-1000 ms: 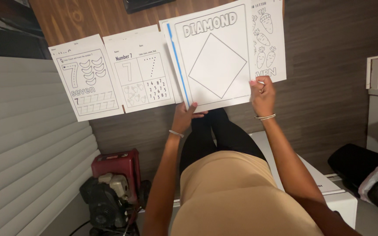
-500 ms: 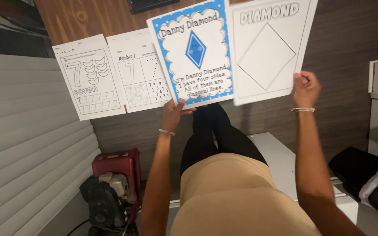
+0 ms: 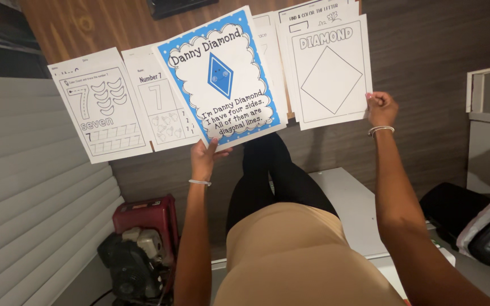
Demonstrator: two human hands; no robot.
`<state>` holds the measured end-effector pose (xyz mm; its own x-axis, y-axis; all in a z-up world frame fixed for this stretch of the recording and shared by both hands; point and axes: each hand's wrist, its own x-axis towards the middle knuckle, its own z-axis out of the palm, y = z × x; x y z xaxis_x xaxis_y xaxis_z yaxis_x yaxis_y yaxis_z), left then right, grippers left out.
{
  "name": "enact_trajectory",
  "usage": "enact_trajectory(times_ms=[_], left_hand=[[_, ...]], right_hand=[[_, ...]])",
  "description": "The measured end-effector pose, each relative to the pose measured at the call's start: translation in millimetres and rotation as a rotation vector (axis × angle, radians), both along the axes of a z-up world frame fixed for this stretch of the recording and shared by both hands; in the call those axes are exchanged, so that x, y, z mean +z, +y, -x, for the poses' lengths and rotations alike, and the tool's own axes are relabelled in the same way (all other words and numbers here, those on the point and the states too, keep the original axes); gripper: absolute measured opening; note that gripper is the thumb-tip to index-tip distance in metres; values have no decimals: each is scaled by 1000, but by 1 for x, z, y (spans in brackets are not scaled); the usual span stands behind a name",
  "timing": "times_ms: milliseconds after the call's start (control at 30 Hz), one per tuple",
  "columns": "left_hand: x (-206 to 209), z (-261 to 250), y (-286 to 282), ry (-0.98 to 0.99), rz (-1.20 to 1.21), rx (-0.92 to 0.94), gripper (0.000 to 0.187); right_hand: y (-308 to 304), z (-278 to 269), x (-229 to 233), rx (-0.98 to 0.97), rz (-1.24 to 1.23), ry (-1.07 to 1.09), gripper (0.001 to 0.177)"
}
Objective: The person sorts and arranges printed worksheets on a wooden table. They pick up sheets, flip through them, and place them in neat piles by theme, including letters, numbers, and shapes.
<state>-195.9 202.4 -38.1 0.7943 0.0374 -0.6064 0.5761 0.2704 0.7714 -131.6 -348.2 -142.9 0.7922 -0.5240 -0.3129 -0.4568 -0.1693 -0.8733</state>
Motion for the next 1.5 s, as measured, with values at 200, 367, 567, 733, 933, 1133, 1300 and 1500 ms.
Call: enact_trajectory(times_ms=[200,367,567,733,933,1133,1300,1500], left_hand=[[-1,-3,0,3,-4,4,45],[-6,-7,3,-10,15,9,43],[-12,-3,7,16,-8,38,39],[-24,20,20,32,-43,147,38],[-37,46,52,93,-10,339,33],[-33,38,43,118,-26,280,33],[-27,24,14,88,-107,126,39],[-30,13,-25,121,-95,-13,40]], right_hand=[[4,-4,7,-26,-5,58,7],[5,2,17,-29,-104,-7,8],[10,3,17,-34,-50,88,9],[14,-6,3,14,-6,-6,8],[11,-10,-6,30,-12,-116,10],[15,-9,11,147,578,-150,16],[57,-15,52,263,670,-274,16],[172,-5,96,554,21,-19,36]])
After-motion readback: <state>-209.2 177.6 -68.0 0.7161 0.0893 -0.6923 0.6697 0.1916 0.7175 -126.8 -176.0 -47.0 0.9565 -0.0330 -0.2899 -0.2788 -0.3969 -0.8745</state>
